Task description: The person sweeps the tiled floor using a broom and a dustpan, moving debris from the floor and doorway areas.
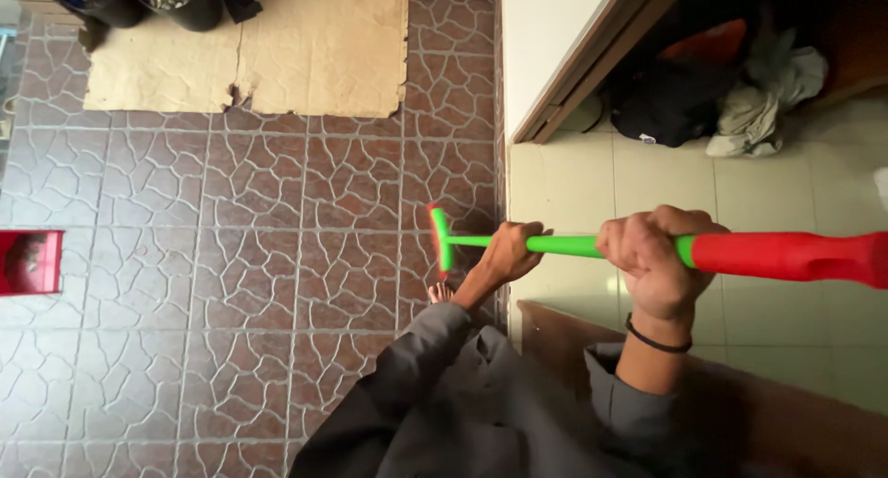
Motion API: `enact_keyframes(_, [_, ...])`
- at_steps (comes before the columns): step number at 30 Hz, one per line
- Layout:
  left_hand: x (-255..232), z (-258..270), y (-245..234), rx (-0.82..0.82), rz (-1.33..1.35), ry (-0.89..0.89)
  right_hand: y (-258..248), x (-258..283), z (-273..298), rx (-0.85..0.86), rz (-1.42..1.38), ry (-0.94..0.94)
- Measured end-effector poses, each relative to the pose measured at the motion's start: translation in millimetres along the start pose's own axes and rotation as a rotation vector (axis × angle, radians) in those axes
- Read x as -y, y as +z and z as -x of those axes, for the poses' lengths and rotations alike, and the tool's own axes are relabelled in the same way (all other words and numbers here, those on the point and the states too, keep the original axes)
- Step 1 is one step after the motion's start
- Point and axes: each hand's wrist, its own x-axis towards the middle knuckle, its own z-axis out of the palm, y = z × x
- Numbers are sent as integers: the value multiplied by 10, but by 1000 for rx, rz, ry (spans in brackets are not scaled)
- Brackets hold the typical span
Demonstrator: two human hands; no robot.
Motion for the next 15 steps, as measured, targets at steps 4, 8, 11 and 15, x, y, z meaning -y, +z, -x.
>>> enact_keyframes(4, [47,-317,73,-16,119,89,137,-119,-225,96,166,-106])
enact_keyframes(8, [356,-431,113,-22,154,134,80,-354,-298,72,271,-4])
enact_keyframes(11, [562,-401,66,-22,87,45,-67,-544,-378,76,139,9])
enact_keyframes(15, [874,-190,-130,-32,-17,27,-98,-887,-353,66,-71,81])
